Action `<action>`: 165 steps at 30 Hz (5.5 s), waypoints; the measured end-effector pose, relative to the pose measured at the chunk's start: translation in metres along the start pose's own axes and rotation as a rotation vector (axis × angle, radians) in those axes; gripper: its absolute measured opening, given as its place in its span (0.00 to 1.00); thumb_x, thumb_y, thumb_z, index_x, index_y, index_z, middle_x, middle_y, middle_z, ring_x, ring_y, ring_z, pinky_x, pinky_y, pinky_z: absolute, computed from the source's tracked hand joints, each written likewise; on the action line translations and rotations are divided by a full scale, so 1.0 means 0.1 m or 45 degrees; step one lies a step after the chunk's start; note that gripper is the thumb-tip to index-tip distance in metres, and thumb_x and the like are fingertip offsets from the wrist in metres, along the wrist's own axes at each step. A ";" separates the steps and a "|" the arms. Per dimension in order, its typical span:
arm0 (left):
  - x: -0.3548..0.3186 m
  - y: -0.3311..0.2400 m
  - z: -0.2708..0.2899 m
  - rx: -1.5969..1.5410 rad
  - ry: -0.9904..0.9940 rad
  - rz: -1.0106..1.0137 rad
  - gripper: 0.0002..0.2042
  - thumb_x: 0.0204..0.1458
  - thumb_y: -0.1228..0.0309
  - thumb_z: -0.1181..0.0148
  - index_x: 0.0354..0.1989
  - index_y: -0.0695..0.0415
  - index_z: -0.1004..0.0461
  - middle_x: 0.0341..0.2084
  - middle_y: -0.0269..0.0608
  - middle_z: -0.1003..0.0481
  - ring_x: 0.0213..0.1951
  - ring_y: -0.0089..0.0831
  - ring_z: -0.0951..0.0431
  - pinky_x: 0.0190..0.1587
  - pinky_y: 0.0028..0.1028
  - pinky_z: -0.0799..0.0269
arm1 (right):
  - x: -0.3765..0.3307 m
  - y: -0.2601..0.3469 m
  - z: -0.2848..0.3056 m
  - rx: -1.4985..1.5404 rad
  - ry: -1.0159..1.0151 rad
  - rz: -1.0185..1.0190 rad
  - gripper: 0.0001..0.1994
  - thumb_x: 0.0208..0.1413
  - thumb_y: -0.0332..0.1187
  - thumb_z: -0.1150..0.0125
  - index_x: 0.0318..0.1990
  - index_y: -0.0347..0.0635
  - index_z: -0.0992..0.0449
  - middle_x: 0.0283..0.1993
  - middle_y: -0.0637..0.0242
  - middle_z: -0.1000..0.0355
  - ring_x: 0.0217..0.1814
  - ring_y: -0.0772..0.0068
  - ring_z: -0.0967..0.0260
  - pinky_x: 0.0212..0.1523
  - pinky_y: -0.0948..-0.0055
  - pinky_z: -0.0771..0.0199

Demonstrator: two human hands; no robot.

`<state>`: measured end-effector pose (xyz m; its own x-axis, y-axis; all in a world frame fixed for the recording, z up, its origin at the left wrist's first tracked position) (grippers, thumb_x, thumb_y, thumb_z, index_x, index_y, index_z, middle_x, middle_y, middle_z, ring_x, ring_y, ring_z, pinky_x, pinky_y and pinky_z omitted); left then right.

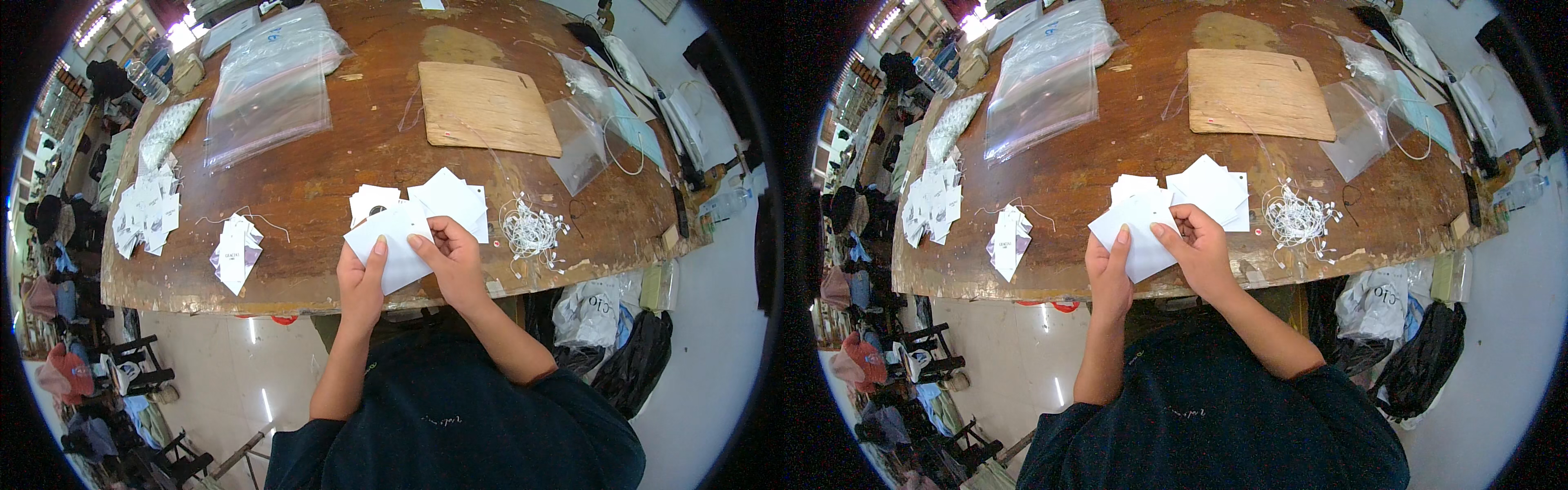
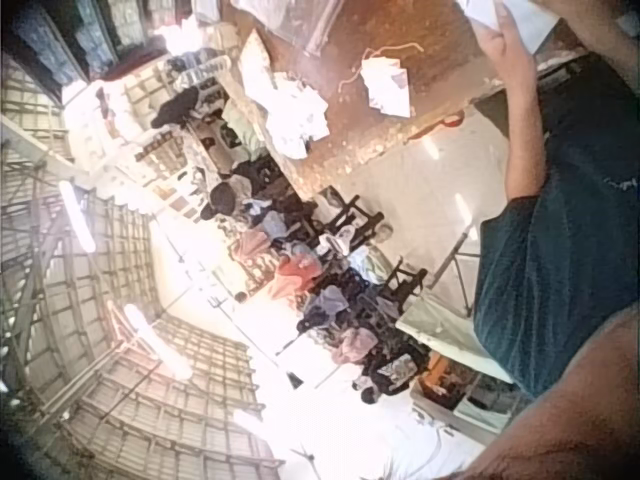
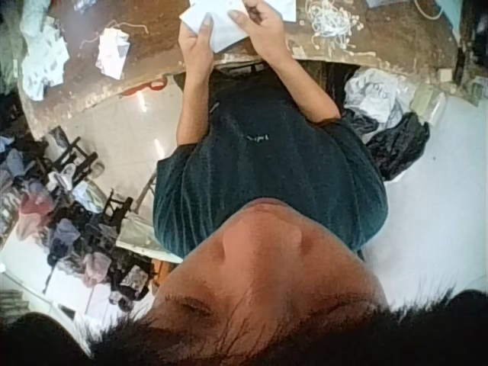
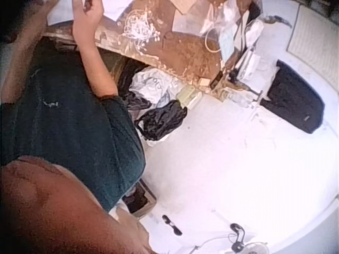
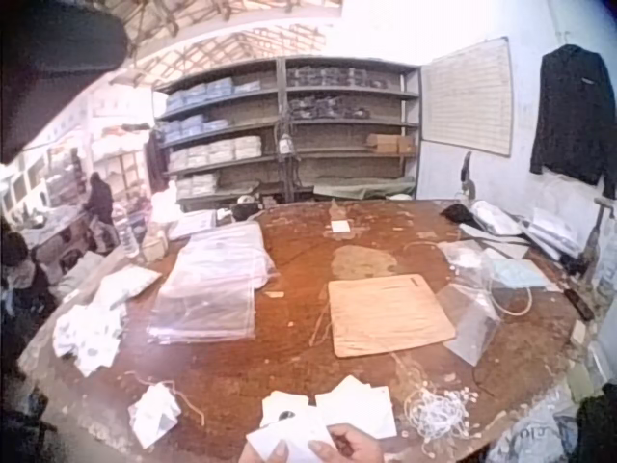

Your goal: The person inserts white strings through holes in small white paper tags and places them into a growing stack on the table. The person repeats this process for multiple tags, handling them one at a time.

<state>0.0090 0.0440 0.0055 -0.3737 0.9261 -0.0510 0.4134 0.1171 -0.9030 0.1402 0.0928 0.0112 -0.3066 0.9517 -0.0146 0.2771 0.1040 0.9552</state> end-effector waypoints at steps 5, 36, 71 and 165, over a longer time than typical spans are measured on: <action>-0.01 -0.01 -0.01 0.114 -0.034 -0.021 0.19 0.60 0.72 0.43 0.57 0.66 0.36 0.47 0.43 0.26 0.47 0.25 0.26 0.49 0.26 0.29 | 0.00 -0.04 0.03 0.050 0.011 0.008 0.07 0.58 0.26 0.39 0.42 0.33 0.27 0.39 0.67 0.25 0.38 0.85 0.31 0.40 0.83 0.29; -0.01 -0.03 -0.04 0.356 0.036 -0.051 0.20 0.58 0.72 0.42 0.56 0.67 0.35 0.47 0.45 0.26 0.49 0.27 0.27 0.53 0.28 0.32 | 0.34 1.31 1.57 -0.705 -0.538 0.495 0.07 0.59 0.25 0.48 0.42 0.35 0.26 0.31 0.70 0.30 0.33 0.79 0.32 0.37 0.78 0.32; -0.10 -0.16 0.04 0.677 -0.041 -0.428 0.15 0.56 0.72 0.40 0.48 0.69 0.28 0.36 0.48 0.22 0.38 0.29 0.22 0.42 0.29 0.27 | -0.05 0.51 -0.16 -0.876 -0.004 0.660 0.02 0.57 0.22 0.42 0.35 0.32 0.27 0.33 0.61 0.29 0.30 0.73 0.31 0.31 0.77 0.31; 0.14 -0.12 0.32 0.001 -0.207 0.006 0.15 0.62 0.73 0.47 0.55 0.59 0.38 0.45 0.40 0.24 0.40 0.21 0.23 0.35 0.21 0.26 | 0.59 0.11 0.88 -1.485 -0.445 0.317 0.13 0.47 0.36 0.29 0.29 0.36 0.25 0.24 0.61 0.29 0.27 0.64 0.32 0.29 0.67 0.33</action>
<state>-0.0278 0.0440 0.0025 -0.5014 0.8563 -0.1237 0.4149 0.1124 -0.9029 0.2054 0.1754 -0.0049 -0.0536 0.9531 0.2979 -0.7365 -0.2392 0.6327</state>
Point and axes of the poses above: each hand's wrist, its own x-axis towards the middle knuckle, its own z-axis out of the back of the hand, y = z × x, the point moved 4 cm from there along x, towards the middle knuckle
